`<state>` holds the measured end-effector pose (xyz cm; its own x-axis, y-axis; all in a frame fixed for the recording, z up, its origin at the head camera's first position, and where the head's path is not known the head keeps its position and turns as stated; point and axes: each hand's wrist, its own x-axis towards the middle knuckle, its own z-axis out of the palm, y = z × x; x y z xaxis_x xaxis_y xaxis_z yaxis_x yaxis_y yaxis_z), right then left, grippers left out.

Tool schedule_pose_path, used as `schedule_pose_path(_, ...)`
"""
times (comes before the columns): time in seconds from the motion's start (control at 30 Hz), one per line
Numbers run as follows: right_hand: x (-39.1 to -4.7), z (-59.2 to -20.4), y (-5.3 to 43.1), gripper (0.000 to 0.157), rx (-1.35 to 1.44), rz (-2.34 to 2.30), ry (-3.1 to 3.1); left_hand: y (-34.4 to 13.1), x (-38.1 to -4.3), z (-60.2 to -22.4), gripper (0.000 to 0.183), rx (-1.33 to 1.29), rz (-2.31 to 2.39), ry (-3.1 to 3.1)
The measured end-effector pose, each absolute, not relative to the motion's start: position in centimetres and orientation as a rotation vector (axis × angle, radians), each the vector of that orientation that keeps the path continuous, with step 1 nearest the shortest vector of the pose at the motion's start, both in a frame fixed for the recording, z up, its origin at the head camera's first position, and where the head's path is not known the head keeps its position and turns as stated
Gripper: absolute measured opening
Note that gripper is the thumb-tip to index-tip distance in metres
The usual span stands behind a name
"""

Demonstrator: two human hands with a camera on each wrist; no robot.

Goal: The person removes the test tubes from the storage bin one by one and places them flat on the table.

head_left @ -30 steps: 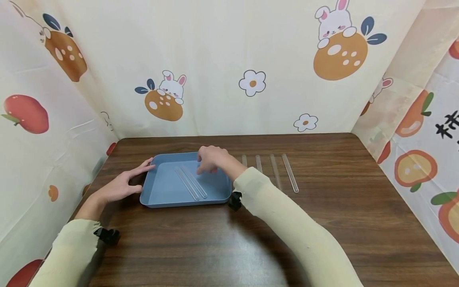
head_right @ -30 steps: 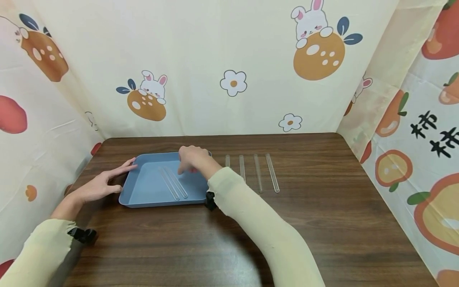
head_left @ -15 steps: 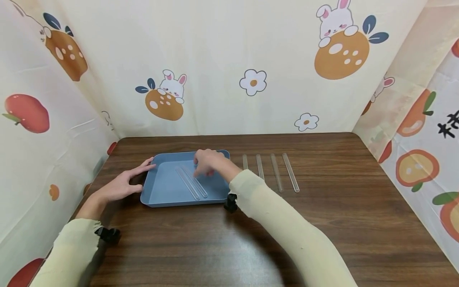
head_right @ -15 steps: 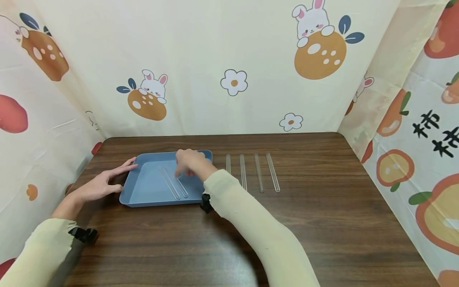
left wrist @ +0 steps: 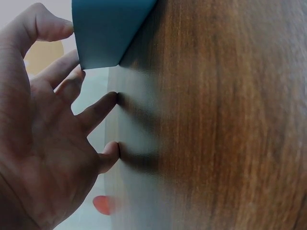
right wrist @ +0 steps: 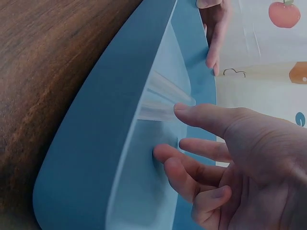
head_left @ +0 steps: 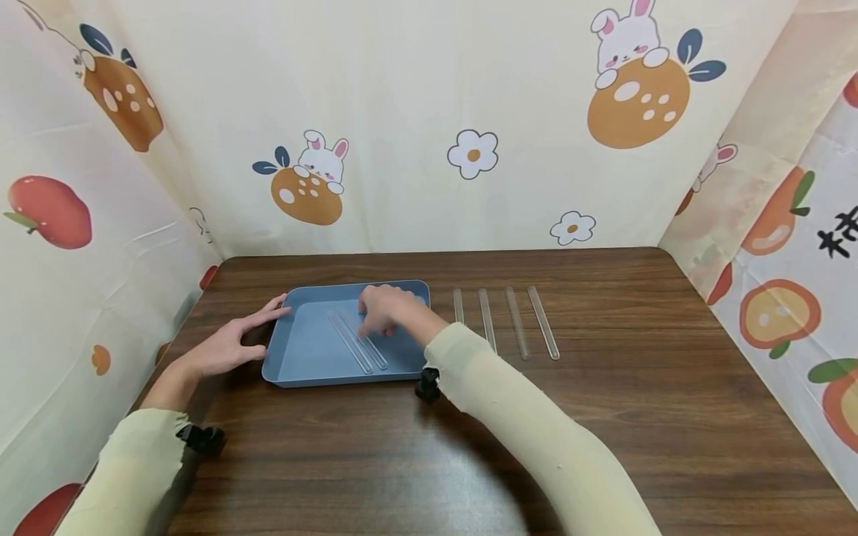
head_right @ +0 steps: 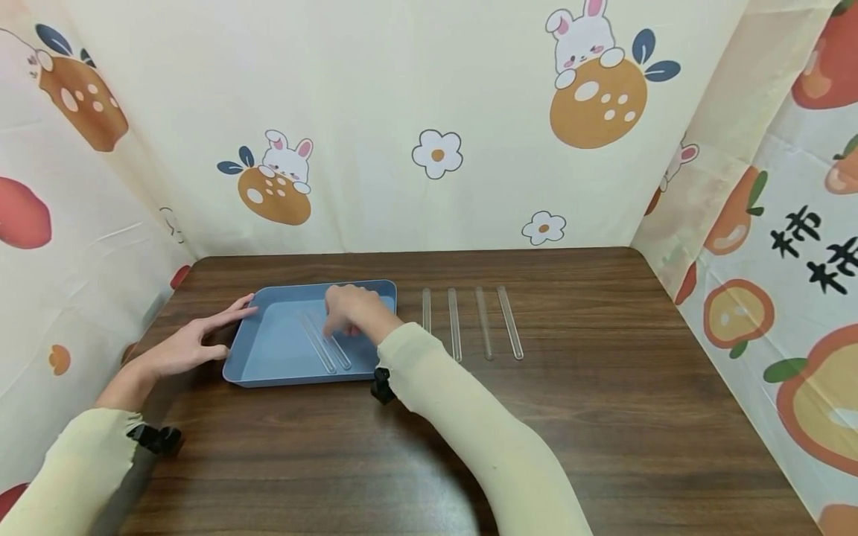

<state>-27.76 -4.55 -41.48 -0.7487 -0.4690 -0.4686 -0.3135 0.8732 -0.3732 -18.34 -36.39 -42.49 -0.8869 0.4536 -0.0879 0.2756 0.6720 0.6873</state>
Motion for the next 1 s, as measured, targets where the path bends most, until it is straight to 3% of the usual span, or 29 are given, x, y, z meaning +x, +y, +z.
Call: schedule_pose_path(1.0,-28.0,-42.5,-4.7,0.06,-0.59,-0.381,2.457,-36.4,-18.3,-42.6,0.077,0.569,1.016,2.635)
